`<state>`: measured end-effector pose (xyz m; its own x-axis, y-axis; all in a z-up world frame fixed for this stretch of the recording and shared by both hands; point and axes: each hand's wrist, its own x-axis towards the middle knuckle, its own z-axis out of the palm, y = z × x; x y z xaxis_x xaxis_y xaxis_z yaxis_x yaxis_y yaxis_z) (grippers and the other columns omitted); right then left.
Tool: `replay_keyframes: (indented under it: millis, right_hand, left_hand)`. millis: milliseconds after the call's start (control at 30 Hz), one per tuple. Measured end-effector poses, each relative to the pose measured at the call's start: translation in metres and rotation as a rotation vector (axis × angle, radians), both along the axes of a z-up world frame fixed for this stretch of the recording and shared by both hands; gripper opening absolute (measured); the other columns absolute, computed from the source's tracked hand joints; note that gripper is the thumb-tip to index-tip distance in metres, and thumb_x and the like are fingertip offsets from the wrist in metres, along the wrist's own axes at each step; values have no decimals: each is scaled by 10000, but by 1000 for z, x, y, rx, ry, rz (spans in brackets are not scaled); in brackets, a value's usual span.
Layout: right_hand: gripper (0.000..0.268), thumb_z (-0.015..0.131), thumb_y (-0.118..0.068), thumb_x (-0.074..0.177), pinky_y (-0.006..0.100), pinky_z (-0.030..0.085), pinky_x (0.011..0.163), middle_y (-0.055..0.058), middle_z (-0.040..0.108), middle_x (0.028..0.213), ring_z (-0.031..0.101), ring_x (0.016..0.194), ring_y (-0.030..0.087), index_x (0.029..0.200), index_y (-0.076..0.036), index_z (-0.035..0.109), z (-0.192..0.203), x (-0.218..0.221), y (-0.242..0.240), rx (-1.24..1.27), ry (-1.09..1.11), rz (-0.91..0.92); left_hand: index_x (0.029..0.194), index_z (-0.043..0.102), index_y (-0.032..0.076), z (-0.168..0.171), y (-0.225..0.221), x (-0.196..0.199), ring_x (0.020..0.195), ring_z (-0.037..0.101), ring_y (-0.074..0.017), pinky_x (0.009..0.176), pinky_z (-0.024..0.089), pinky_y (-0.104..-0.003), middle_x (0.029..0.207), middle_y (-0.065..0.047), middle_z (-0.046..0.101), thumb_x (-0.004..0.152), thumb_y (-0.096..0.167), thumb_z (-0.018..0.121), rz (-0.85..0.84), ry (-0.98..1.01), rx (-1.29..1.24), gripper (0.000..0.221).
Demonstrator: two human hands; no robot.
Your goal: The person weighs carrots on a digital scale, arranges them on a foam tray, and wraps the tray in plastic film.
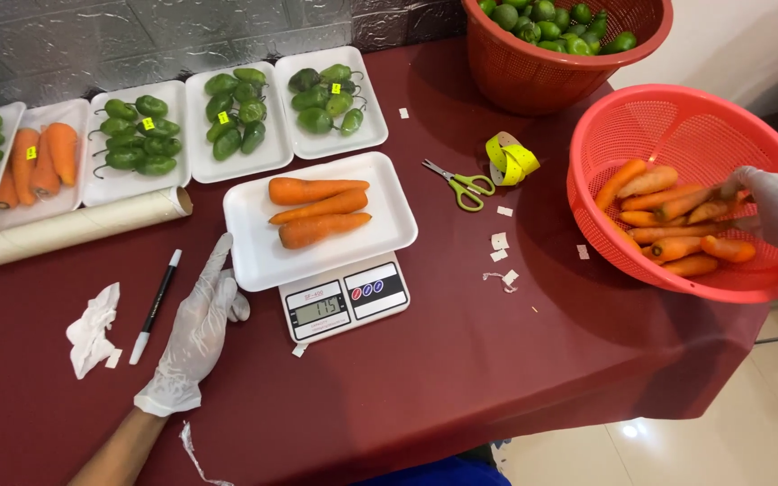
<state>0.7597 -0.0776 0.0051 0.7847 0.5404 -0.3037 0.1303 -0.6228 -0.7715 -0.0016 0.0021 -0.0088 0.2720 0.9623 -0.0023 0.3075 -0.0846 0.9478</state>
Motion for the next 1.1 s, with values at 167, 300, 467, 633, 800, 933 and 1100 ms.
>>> replay_keyframes:
  millis: [167, 300, 467, 633, 800, 933, 1100]
  right_hand:
    - [695, 950, -299, 619, 335, 524, 675, -30, 739, 757, 717, 622, 207, 1263, -278, 689, -43, 87, -8, -465, -1037, 818]
    - [623, 909, -412, 685, 348, 583, 917, 45, 825, 1071, 794, 946, 221, 1288, -326, 783, -76, 143, -4, -494, -1011, 847]
    - [472, 578, 99, 941, 455, 455, 968, 245, 666, 1255, 603, 1059, 335, 1412, 131, 602, 33, -22, 3, 263, -755, 955]
    - [505, 836, -156, 876, 402, 476, 955, 73, 734, 1223, 674, 1068, 259, 1336, -69, 645, 129, -271, 17, 272, -909, 917]
    - [280, 776, -291, 904, 336, 430, 816, 14, 714, 899, 558, 856, 208, 1138, -144, 735, 104, -392, 67, 371, -704, 1122]
    - [400, 814, -257, 850, 409, 519, 920, 64, 678, 1085, 659, 1027, 297, 1201, -143, 658, 49, -422, 100, 634, -747, 1416]
    - [366, 800, -290, 866, 420, 515, 924, 77, 661, 1096, 626, 1065, 311, 1148, -109, 654, 25, -431, 113, 666, -824, 1511]
  left_hand:
    - [1658, 228, 141, 10, -3, 3, 674, 488, -104, 699, 436, -276, 690, 0, 478, 1032, 415, 385, -34, -32, 27, 701]
    - [1654, 199, 137, -6, 0, -3, 690, 489, -127, 710, 435, -294, 717, 31, 368, 1069, 286, 375, -104, -128, 76, 629]
    - [1653, 203, 116, -2, 0, 0, 690, 484, -116, 722, 438, -279, 687, 26, 457, 1044, 396, 394, -82, -86, 81, 697]
    - [1655, 192, 118, 3, -1, 3, 689, 467, -100, 736, 445, -268, 696, 27, 465, 1025, 422, 424, -57, -101, 50, 737]
    - [1667, 142, 180, -3, 0, 0, 661, 446, -102, 705, 439, -284, 713, 11, 468, 1026, 408, 427, -22, -117, 0, 738]
    - [1651, 240, 184, -4, 2, -4, 765, 600, -114, 781, 535, -292, 889, -54, 645, 1080, 365, 383, -5, -3, 6, 615]
    - [1652, 226, 165, -3, 1, -3, 767, 600, -116, 779, 542, -301, 924, -71, 644, 1082, 339, 382, -17, -13, 3, 616]
